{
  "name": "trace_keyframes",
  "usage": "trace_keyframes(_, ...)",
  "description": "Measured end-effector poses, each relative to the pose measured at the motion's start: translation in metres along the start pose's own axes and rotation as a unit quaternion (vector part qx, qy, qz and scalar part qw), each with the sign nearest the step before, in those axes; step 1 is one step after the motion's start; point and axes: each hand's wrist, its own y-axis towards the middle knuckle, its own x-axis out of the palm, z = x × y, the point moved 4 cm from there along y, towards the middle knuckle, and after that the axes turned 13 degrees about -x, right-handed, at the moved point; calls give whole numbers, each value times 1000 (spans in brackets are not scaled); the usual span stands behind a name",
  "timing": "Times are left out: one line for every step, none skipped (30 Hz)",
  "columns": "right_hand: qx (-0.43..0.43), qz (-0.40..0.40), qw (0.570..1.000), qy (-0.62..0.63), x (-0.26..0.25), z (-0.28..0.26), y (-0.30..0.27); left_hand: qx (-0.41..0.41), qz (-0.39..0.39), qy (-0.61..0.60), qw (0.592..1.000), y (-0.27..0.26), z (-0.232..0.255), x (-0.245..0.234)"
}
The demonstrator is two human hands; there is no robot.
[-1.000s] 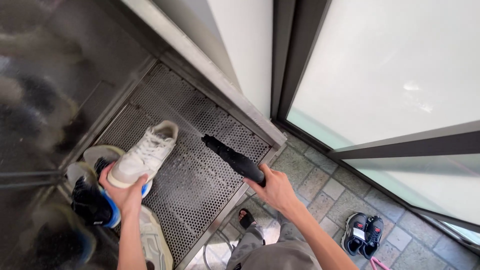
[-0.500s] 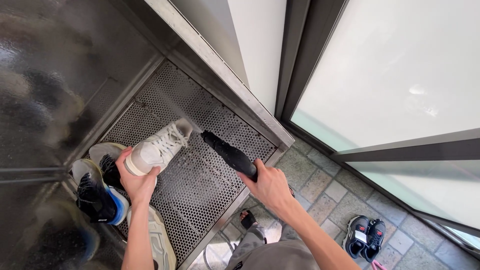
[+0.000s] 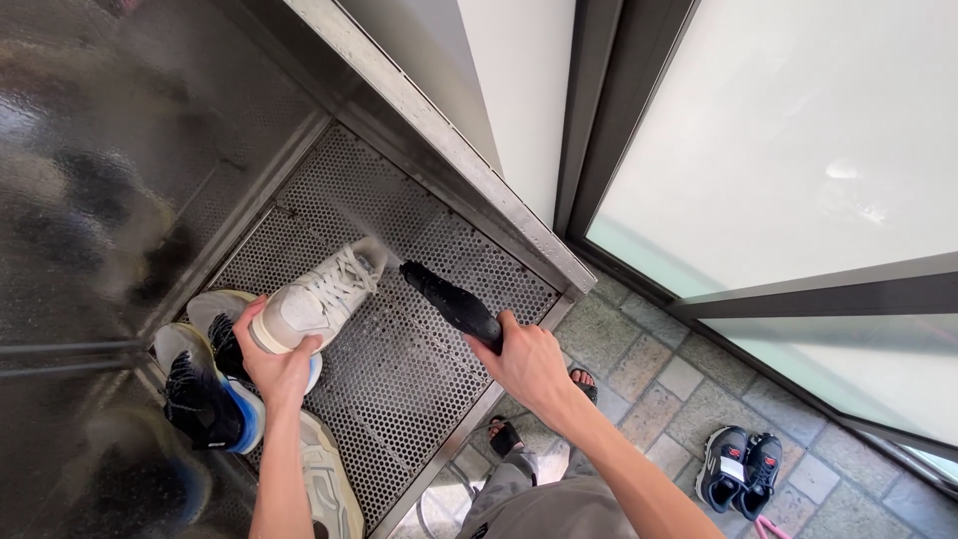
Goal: Cleaning white sneakers using a high-pressure water nozzle inside a specialized cleaning booth.
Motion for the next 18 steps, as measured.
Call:
trace_keyframes(-1, 0, 1000, 1, 1, 0, 2, 0, 1, 1, 1000, 0, -1, -2)
trace_keyframes(-2, -5, 1000, -6, 3, -1, 4, -2, -7, -1, 1000, 1, -3, -2)
trace_keyframes(-3, -9, 1000, -14, 4, 0, 5, -4, -16, -3, 1000, 2, -5, -2)
trace_keyframes(-3, -9, 1000, -13, 4, -2, 6, -4, -16, -3, 1000, 3, -5, -3)
trace_keyframes(-9, -6, 1000, -9, 3, -4, 7, 1, -27, -20, 999, 4, -5, -3)
trace_keyframes(-15, -4, 1000, -4, 3, -6, 8, 5, -38, -38, 999, 5, -4, -3)
trace_keyframes(-15, -4, 1000, -3, 4, -7, 10, 5, -38, -37, 999, 5, -3, -4)
trace_keyframes(-17, -10, 1000, -8, 5, -9, 11, 6, -38, -26, 999, 5, -1, -5)
trace_keyframes(-18, -14, 1000, -12, 5, -9, 13, 8, -40, -15, 999, 5, 1, -5)
trace_keyframes(-18, -13, 1000, -11, 6, -10, 14, 8, -41, -15, 999, 7, -1, -5)
trace_keyframes(-34, -2, 999, -15, 6, -11, 15, 10, -50, -23, 998, 8, -3, -4)
trace_keyframes(-51, 9, 998, -18, 5, -13, 15, 12, -58, -32, 998, 8, -4, -4)
trace_keyframes(-49, 10, 999, -18, 4, -14, 16, 12, -60, -31, 998, 10, -7, -5)
trace_keyframes(-39, -1, 999, -11, 4, -15, 16, 15, -67, -46, 997, 12, -9, -5)
trace_keyframes(-30, -12, 999, -5, 3, -16, 17, 18, -74, -61, 995, 14, -11, -6)
trace_keyframes(-29, -11, 1000, -4, 3, -16, 17, 19, -75, -60, 995, 15, -12, -5)
trace_keyframes(-40, 2, 999, -3, 2, -17, 16, 6, -76, -76, 994, 17, -14, -6)
trace_keyframes(-52, 15, 999, -1, 1, -18, 15, -8, -77, -92, 993, 18, -17, -6)
